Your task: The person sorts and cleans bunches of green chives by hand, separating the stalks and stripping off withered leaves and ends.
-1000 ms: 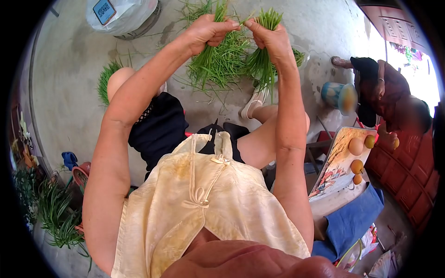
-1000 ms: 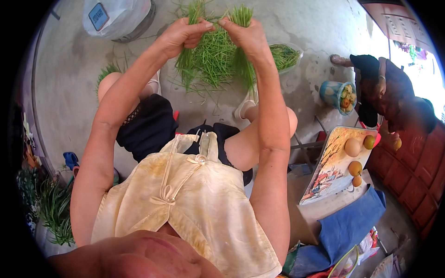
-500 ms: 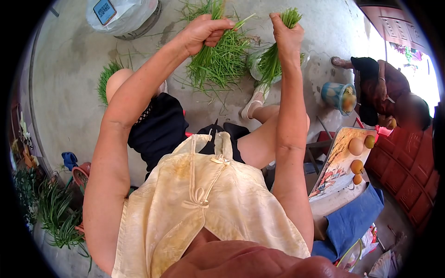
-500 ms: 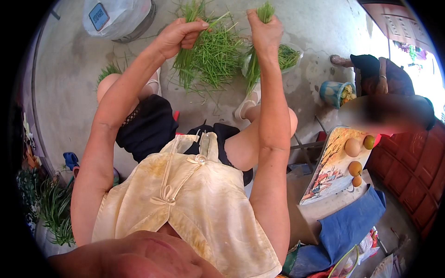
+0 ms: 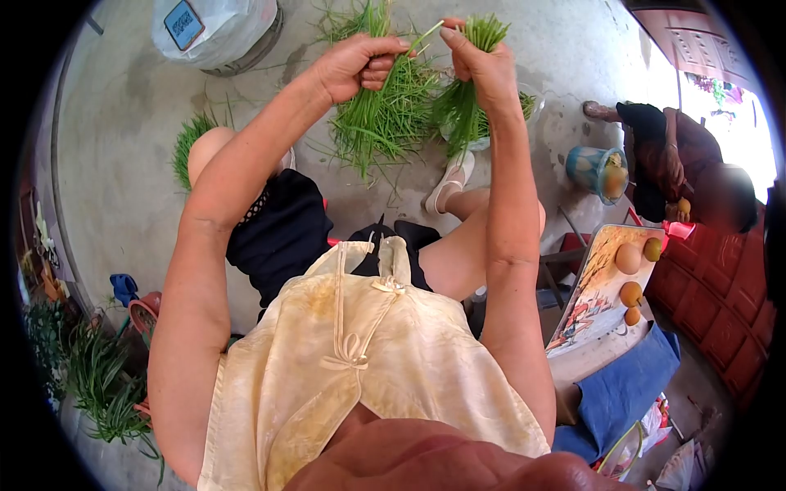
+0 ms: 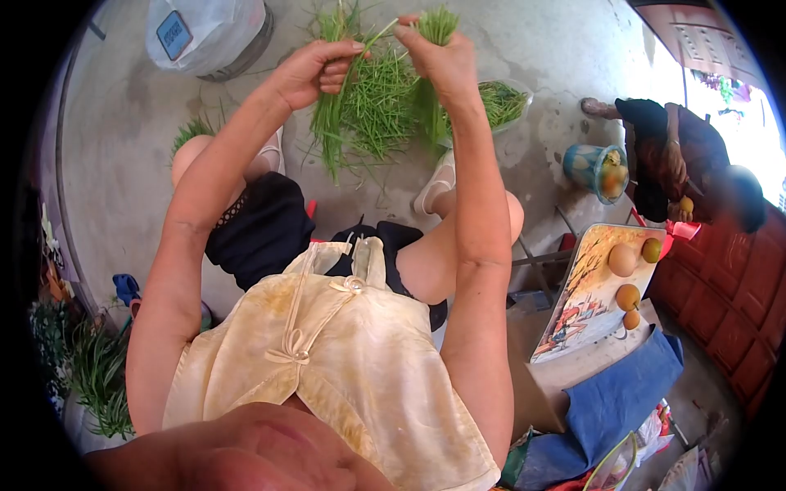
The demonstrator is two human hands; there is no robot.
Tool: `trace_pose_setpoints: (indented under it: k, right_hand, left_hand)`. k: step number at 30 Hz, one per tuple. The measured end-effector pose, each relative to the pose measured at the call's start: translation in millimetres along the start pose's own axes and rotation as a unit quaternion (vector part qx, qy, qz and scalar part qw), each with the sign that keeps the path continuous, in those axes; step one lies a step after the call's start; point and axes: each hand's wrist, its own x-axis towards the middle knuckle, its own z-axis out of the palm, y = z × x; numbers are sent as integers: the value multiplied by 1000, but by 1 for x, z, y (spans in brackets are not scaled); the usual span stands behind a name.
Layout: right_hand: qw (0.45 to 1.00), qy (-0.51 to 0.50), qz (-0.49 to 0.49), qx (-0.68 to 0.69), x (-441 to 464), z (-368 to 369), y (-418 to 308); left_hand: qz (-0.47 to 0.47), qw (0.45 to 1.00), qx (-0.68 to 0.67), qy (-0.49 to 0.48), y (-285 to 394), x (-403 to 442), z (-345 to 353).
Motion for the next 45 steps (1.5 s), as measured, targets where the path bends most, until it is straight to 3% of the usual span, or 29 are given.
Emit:
trace_pose_setpoints:
  k: [5,8,11,14,17,20,23,26,29,32,37,41,44,45]
  right_hand:
    - [997,-50,30,55,-3,3,-3]
    - [999,-18,29,-20,-5,6,-2]
    - [999,-28,41,-8,-7,10,1]
    - [999,13,34,18,-7,7,-5]
    - [997,78,7,-22,2,-4,9]
    - [984,88,-50,-150,3,-3,7]
    - [981,68,-63,-172,0,0,4]
    - [988,78,-26,-128,2,-2,7]
    - [999,4,30,27,-5,6,-5]
    - [995,-51,7,84,-7,17,3]
    - [960,31,0,279,9,-18,-8]
    - [968,-29,2,251,2,-12,-6]
    - [986,-53,-16,154,-2,5,2]
    - [986,-110,-60,106,14,-13,40]
  left_hand:
    - [-7,1000,-10,-23,-5,3,5]
    - [69,993,83,39,-9,6,10]
    - [82,987,122,65,-11,7,8]
    - [49,996,72,8,-8,7,4]
    - [41,998,49,-6,-6,6,3]
    - [39,998,43,-8,-4,3,3]
    - [26,999,33,-3,-3,2,2]
    - [21,999,36,5,-1,0,6]
    - [24,999,40,2,-6,5,5]
    - [19,999,37,-9,-11,10,6]
    - [63,995,78,12,-8,6,16]
    - [91,995,25,-27,-13,13,11]
    - [109,993,6,-32,-14,22,7]
    - [44,991,-116,-54,-21,35,-6]
